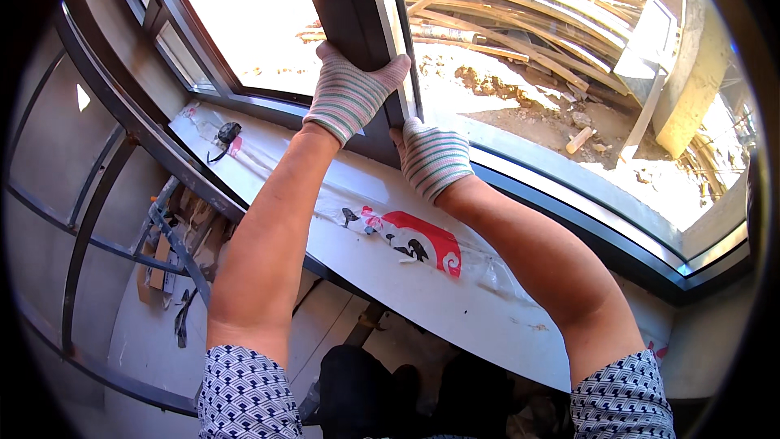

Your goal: The person picks up a large glass pane with a black frame and carries it to a window opening. They lift the pane into the frame and then insert a black plastic strip into the side of the window frame to secure the glass. The person is wearing gloves and works in a room with construction debris.

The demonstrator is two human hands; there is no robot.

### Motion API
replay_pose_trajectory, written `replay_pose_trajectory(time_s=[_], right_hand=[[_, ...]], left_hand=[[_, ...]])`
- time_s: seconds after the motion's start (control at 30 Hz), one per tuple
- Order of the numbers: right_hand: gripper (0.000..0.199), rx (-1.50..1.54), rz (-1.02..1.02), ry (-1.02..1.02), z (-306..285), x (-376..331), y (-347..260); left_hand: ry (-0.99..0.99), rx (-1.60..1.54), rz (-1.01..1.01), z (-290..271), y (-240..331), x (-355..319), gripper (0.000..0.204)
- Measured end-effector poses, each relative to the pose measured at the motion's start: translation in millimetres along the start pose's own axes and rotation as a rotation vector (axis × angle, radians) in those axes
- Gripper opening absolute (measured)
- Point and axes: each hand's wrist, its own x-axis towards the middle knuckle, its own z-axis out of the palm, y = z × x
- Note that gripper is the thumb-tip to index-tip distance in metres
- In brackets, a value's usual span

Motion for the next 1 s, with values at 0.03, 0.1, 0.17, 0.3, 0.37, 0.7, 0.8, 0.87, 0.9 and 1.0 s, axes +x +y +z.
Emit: replay_pose_trajectory(time_s=[0.03, 0.1, 0.17, 0.3, 0.37, 0.7, 0.8, 0.87, 0.9, 1.0], right_hand=[[0.031, -0.012, -0.001, -0.013, 1.5, -1.3, 2.1], [0.03, -0.035, -0.003, -0.039, 3.2, 0.4, 7.2], [0.029, -0.05, -0.013, -0.022, 3.8, 0.0, 1.5], [0.027, -0.032, -0.024, 0.025, 6.6, -2.0, -1.3], [0.026, -0.038, -0.035, 0.113, 12.0, -0.2, 8.3], [0.026, -0.08, -0.062, 0.188, 24.6, 1.5, 7.7], [0.026, -0.087, -0.085, 0.214, 22.2, -1.6, 7.4], [0.026, -0.084, -0.063, 0.185, 22.6, -0.3, 7.1], [0.026, -0.083, -0.053, 0.171, 23.0, 0.0, 6.6], [0.027, -0.043, -0.101, 0.191, 28.8, 1.0, 12.4]], left_hand=[[-0.028, 0.034, -0.014, -0.6, 2.3, -2.3, 0.093], [-0.012, 0.098, 0.006, 0.9, 8.1, -3.3, 0.087], [-0.09, 0.181, 0.034, -5.5, -0.6, 3.9, 0.089], [-0.049, 0.189, 0.085, -9.3, -17.5, 5.6, 0.099], [-0.059, 0.198, 0.075, -3.6, -8.2, 0.7, 0.105], [-0.044, 0.194, 0.086, -3.4, -25.6, 8.5, 0.104], [-0.042, 0.231, 0.058, -2.1, -22.2, 5.8, 0.102], [-0.029, 0.263, 0.075, -1.5, -22.6, 10.1, 0.102], [-0.043, 0.245, 0.063, -1.6, -23.4, 10.6, 0.102], [-0.076, 0.2, 0.038, 1.0, -22.9, 5.5, 0.101]])
